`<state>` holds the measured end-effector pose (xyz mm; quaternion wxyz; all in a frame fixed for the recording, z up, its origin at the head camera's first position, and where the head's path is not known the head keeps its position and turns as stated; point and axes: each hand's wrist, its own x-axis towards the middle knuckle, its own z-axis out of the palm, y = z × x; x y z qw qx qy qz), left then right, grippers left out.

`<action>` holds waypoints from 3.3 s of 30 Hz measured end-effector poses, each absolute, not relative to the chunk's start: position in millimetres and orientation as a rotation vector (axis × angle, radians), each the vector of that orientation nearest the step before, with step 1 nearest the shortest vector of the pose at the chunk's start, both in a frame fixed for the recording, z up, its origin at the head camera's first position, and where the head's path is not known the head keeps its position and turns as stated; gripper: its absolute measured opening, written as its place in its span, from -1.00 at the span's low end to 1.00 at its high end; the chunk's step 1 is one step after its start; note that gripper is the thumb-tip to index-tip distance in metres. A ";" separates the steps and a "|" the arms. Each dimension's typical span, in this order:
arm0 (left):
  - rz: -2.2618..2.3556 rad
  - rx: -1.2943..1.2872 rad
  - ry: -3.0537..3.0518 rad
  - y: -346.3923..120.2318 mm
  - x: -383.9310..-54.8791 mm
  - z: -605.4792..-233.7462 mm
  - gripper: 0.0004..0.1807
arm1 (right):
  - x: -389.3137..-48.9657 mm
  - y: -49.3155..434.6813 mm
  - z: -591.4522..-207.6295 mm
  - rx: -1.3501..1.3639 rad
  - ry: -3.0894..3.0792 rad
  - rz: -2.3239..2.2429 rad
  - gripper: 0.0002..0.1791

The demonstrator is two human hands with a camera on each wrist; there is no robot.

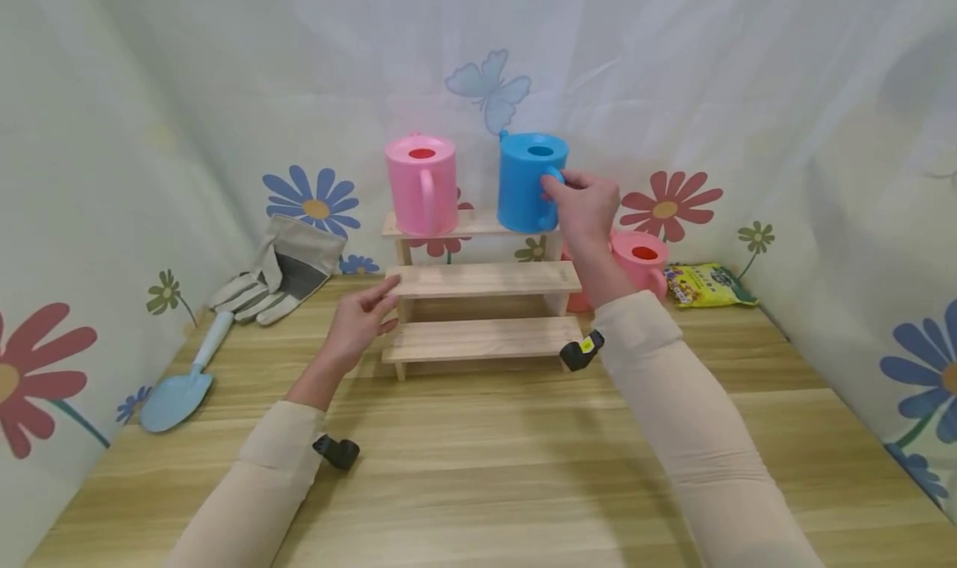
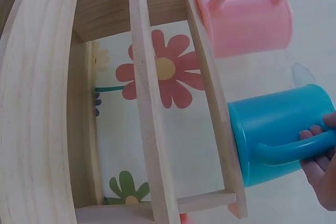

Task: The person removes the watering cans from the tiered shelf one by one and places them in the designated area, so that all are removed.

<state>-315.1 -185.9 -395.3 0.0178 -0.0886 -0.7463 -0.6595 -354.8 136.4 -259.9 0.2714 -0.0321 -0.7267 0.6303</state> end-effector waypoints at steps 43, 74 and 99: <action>-2.035 -0.268 -2.330 -186.9 -314.9 -393.4 -0.52 | -239.6 296.3 -296.4 -0.070 -2.497 1.556 -0.40; -2.026 -0.270 -2.330 -185.0 -315.7 -397.4 -0.52 | -260.8 321.1 -344.2 0.151 -2.916 1.722 -0.73; -2.007 -0.276 -2.332 -186.6 -314.9 -394.8 -0.52 | -272.2 315.6 -359.3 0.229 -2.943 1.848 -0.73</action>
